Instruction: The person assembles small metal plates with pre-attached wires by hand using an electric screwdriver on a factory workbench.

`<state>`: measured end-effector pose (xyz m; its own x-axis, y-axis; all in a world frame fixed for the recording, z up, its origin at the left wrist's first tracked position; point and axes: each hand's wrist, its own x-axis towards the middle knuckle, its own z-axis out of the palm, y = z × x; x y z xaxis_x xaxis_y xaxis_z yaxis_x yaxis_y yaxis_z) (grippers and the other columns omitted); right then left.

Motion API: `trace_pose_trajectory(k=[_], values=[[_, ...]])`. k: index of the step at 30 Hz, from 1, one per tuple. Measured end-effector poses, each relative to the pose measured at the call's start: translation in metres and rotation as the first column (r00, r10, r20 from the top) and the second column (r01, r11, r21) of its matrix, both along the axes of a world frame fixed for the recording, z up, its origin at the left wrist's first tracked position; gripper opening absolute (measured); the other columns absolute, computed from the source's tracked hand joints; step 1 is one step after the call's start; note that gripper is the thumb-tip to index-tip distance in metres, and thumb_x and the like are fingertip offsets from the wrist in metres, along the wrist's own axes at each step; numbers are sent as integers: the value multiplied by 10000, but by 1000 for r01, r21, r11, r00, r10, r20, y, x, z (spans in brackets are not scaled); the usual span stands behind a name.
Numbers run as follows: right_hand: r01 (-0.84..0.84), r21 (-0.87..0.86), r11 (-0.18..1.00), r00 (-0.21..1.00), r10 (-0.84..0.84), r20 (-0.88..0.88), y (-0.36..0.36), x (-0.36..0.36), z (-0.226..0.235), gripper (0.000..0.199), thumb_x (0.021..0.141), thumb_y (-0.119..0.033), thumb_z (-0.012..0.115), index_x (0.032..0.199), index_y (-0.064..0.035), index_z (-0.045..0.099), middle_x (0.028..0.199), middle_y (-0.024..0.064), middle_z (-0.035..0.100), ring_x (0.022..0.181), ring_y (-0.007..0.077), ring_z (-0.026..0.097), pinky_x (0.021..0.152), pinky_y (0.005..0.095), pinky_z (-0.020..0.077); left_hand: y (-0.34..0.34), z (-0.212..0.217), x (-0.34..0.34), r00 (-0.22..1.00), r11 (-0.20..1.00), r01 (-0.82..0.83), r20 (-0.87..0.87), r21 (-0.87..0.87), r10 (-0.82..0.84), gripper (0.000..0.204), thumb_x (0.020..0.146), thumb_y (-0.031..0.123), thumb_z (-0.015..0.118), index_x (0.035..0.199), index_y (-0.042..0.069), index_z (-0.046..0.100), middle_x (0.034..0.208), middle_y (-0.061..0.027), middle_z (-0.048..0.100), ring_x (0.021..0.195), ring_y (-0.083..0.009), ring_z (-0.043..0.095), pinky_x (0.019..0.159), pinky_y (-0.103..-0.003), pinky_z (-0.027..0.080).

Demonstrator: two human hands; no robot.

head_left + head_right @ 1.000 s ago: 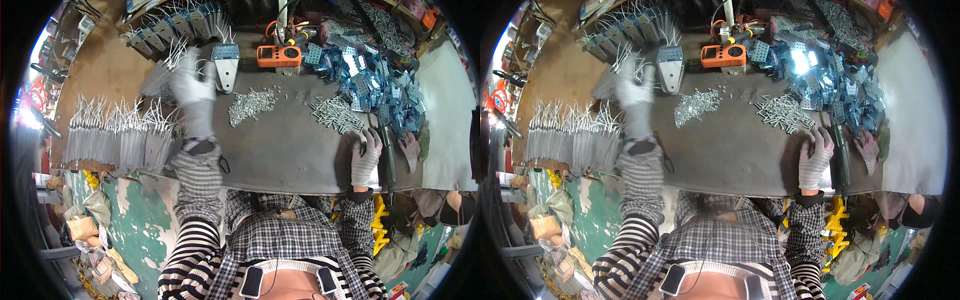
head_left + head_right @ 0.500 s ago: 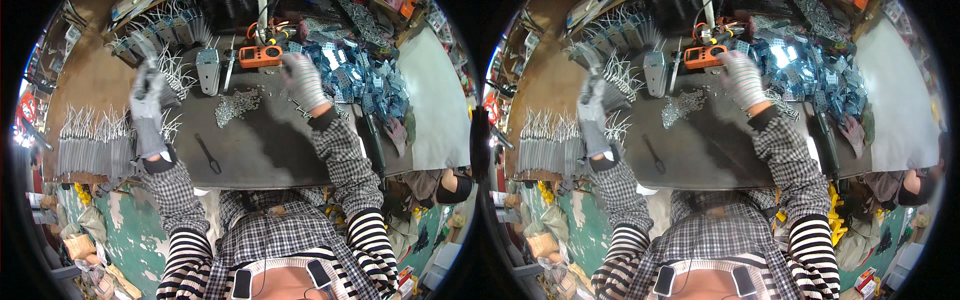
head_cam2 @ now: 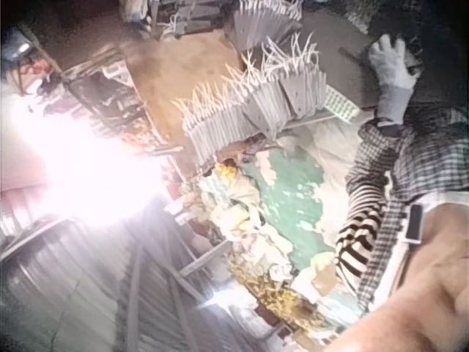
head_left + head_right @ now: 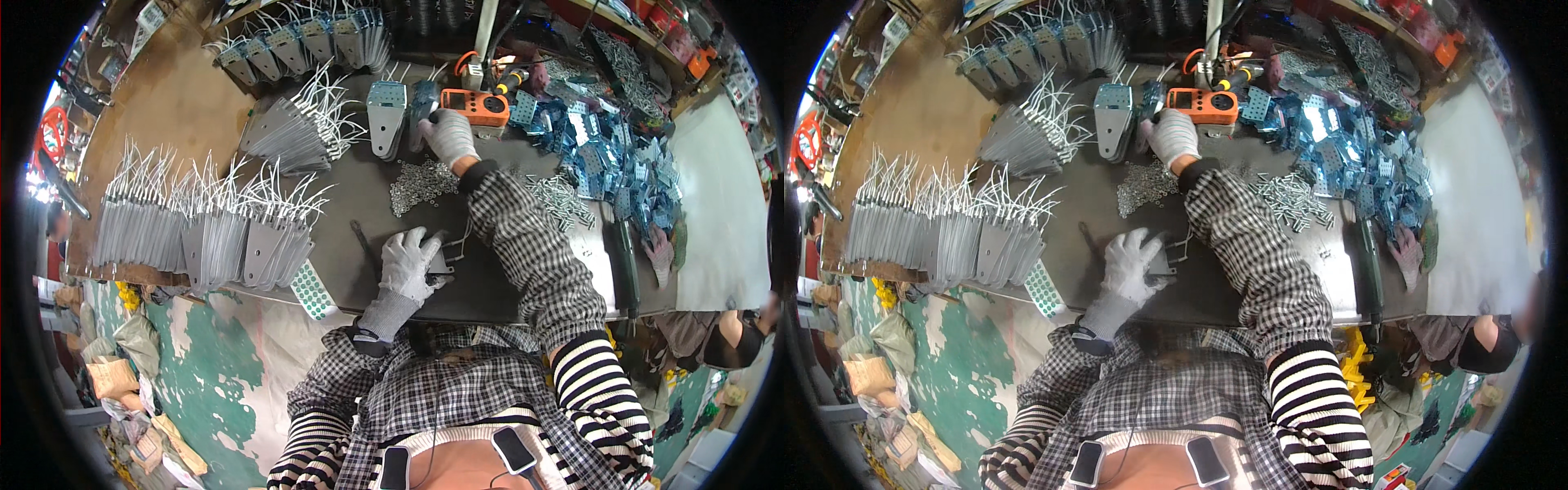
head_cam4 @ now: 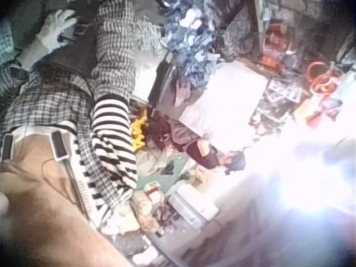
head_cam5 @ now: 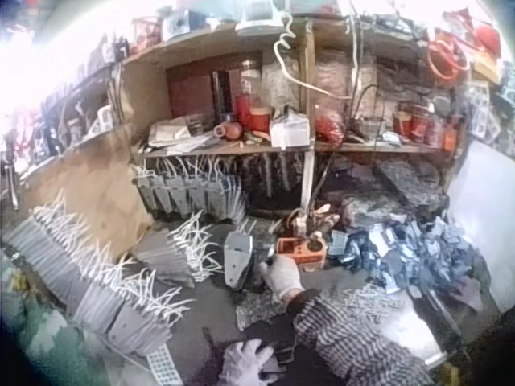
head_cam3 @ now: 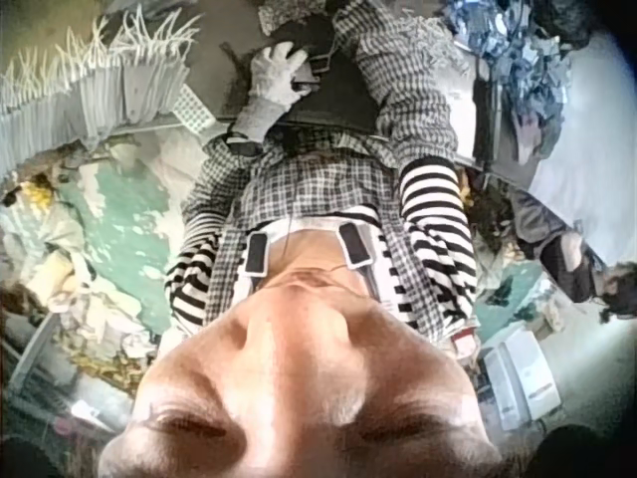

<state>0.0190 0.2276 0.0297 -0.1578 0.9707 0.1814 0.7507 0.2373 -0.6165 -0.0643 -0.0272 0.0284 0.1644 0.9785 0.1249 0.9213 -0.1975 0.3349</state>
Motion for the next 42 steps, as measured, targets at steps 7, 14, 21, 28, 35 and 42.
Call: trace_pose_trajectory(k=[7, 14, 21, 28, 35, 42], values=[[-306, -68, 950, 725, 187, -663, -31, -19, 33, 289, 948, -230, 580, 1070, 27, 624, 846, 137, 677, 651, 214, 634, 651, 327, 519, -4, -5, -16, 999, 1000, 12, -38, -10, -12, 793, 652, 445, 843, 1354, 249, 530, 1241, -72, 475, 1143, -301, 464, 987, -467, 410], [-180, 160, 971, 860, 234, -454, -51, -18, 61, 297, 880, -252, 663, 983, 26, 642, 768, 180, 664, 672, 303, 655, 625, 366, 510, 50, 59, -38, 857, 911, -281, 506, 303, 96, 879, 765, 217, 791, 1489, 56, 319, 1491, -239, 342, 1365, -403, 370, 1109, -472, 349], [-282, 71, 957, 791, 274, -547, -53, -6, 60, 362, 872, -295, 727, 1026, 22, 646, 852, 159, 702, 768, 232, 680, 721, 353, 531, 136, 17, -54, 316, 966, -228, 947, 126, -49, 155, 992, 76, 523, 1119, 4, 577, 847, 0, 579, 754, -57, 516, 657, -229, 458], [-324, -119, 938, 805, 208, -556, -14, -27, 46, 390, 931, -311, 632, 1025, 66, 659, 770, 151, 683, 714, 207, 672, 673, 340, 527, 155, 26, -73, 487, 927, -350, 871, 132, 60, 325, 992, 230, 574, 1215, -5, 554, 1097, -79, 635, 1003, -140, 580, 889, -288, 462], [-198, -143, 970, 957, 160, -243, 4, -38, 12, 455, 892, -420, 659, 988, 24, 683, 854, 231, 694, 874, 396, 669, 787, 457, 515, 194, -2, -81, 496, 911, -391, 863, 129, 91, 569, 936, 355, 642, 1345, 10, 447, 1248, -232, 573, 1134, -324, 603, 944, -390, 501], [-70, -252, 965, 941, -20, -338, 1, -60, 13, 740, 929, -512, 585, 1348, 84, 454, 1267, 247, 599, 1216, 318, 574, 980, 348, 459, 205, 17, -110, 479, 837, -399, 693, -375, 539, 1125, 826, 865, 249, 1515, -24, 223, 1384, -332, 472, 1302, -399, 480, 1049, -423, 406]])
